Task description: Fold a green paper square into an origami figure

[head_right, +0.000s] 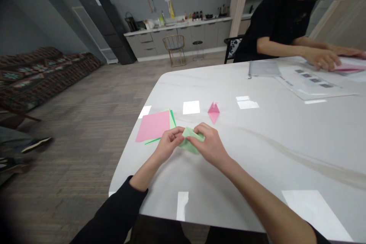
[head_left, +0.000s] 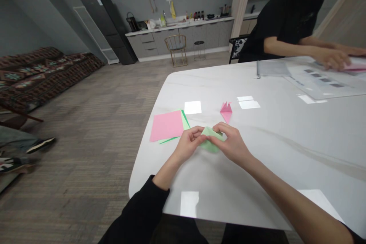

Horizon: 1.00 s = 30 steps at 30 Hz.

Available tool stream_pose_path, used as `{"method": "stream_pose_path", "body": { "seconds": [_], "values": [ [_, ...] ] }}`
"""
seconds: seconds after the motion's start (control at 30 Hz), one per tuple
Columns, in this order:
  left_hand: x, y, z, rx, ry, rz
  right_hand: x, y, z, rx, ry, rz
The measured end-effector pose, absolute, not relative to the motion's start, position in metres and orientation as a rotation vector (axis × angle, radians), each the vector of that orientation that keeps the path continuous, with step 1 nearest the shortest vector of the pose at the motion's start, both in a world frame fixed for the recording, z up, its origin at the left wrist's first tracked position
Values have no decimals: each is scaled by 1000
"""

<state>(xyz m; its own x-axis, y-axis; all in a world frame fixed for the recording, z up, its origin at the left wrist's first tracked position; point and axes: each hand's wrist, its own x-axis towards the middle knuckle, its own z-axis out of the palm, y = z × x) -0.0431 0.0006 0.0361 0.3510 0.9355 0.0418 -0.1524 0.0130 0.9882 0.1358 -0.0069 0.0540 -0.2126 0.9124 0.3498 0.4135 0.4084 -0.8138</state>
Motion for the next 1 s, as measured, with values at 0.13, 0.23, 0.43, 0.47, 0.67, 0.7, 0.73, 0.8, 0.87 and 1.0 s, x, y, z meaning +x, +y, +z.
{"method": "stream_pose_path", "body": {
  "seconds": [0.13,0.23,0.43,0.47,0.67,0.7,0.73,0.8,0.87,1.0],
  "values": [
    [-41,1,33,1237,936,1062,136,-7,52,-1158,-1770,781],
    [-41,4,32,1209,1004,1135,137,-5,51,-1152,-1603,903],
    [-41,1,35,1234,1013,1014,138,-2,50,-1154,-1392,1077],
    [-40,0,36,1273,1013,974,138,-2,50,-1152,-1387,1099],
    [-39,2,37,1295,990,1012,139,-1,50,-1124,-1376,1187],
    [-40,3,38,1260,998,1064,139,0,50,-1131,-1385,1201],
    [-40,4,38,1225,1002,1102,140,0,50,-1146,-1391,1212],
    [-41,4,39,1176,989,1105,141,0,51,-1166,-1371,1222],
    [-41,3,39,1170,954,1023,141,0,51,-1154,-1326,1206],
    [-39,-1,38,1220,898,875,142,0,50,-1140,-1317,1152]
  ]
}}
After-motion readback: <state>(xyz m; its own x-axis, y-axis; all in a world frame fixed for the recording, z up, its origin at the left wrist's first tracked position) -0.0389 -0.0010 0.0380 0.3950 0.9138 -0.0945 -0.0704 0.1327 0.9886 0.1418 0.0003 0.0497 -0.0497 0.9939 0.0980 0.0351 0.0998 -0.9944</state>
